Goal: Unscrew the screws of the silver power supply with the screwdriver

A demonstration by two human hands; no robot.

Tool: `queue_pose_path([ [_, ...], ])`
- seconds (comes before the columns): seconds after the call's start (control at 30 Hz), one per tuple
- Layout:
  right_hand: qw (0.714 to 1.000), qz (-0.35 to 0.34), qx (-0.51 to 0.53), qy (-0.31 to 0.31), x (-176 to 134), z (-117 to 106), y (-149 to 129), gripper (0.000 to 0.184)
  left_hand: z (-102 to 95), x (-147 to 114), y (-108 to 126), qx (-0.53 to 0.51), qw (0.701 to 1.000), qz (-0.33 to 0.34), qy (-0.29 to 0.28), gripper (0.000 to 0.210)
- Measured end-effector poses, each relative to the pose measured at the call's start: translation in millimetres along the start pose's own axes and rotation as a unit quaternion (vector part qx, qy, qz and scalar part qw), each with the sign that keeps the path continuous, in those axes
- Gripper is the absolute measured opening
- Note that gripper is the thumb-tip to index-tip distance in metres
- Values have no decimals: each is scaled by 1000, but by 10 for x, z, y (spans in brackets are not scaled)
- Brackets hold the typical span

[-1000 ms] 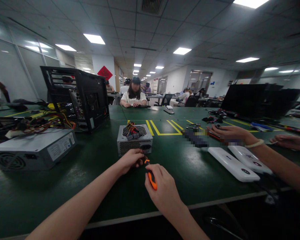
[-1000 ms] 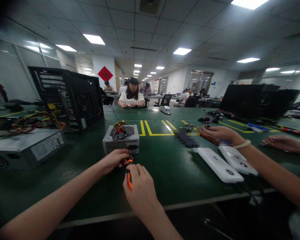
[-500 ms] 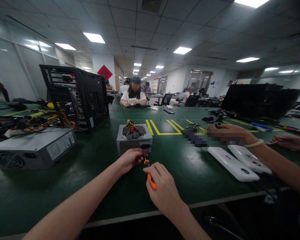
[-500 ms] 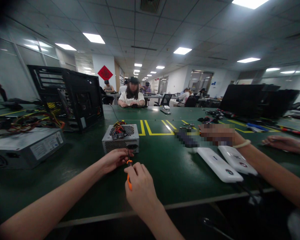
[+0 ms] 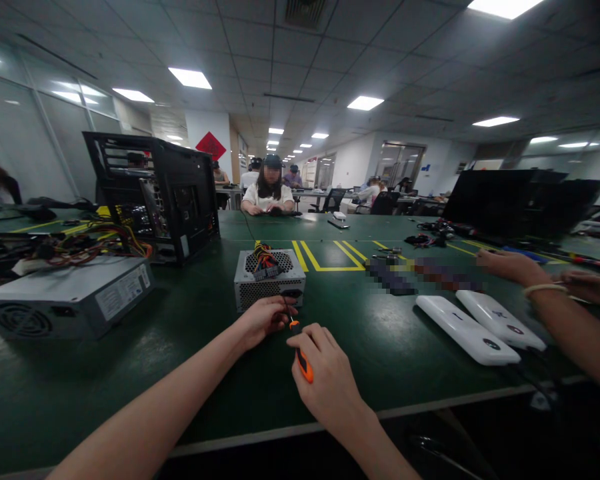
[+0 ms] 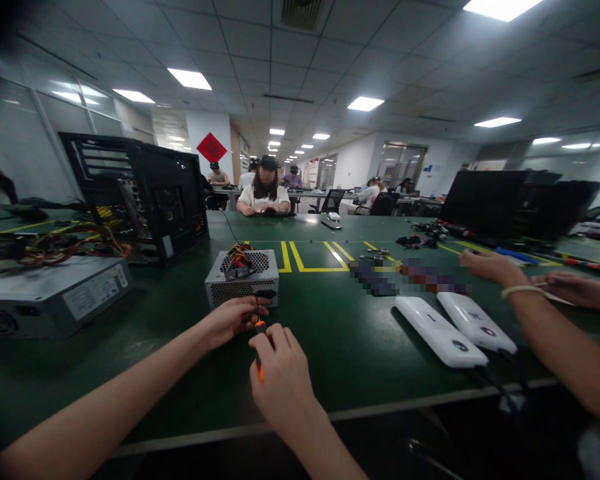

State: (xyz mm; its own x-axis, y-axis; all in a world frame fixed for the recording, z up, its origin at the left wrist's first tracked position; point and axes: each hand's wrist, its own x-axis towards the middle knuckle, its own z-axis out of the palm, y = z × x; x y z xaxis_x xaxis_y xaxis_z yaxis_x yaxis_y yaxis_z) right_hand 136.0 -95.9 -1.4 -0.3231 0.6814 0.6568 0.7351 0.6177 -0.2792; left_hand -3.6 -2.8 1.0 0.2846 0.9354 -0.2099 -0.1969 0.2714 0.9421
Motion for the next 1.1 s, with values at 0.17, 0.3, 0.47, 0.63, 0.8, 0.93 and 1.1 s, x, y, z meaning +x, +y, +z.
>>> queue_pose_path([
  [0.17, 998, 47, 35, 11, 9, -4, 0, 18, -4, 4, 0, -1, 1000, -3, -9, 25],
  [0.3, 998, 40, 35, 14, -10, 25, 34, 20, 7, -7, 10, 0, 1000, -7, -3, 27],
  [0.47, 1000, 9, 1, -11, -16, 15, 23, 22, 15, -21, 14, 6, 1000, -7, -3, 28],
  [0.63, 999, 37, 9, 32, -45, -11, 31, 21, 16, -35, 30, 11, 1000, -9, -4, 28],
  [0.8, 992, 69, 13, 103, -78, -43, 86, 17, 18, -41, 40, 21, 1000, -13, 5, 30],
  [0.93, 990, 87, 9, 113, -82, -53, 109, 14, 17, -39, 44, 28, 999, -18, 4, 33],
  [1.1, 990, 100, 7, 103, -77, -34, 128, 14, 36, -65, 70, 34, 999, -22, -2, 34],
])
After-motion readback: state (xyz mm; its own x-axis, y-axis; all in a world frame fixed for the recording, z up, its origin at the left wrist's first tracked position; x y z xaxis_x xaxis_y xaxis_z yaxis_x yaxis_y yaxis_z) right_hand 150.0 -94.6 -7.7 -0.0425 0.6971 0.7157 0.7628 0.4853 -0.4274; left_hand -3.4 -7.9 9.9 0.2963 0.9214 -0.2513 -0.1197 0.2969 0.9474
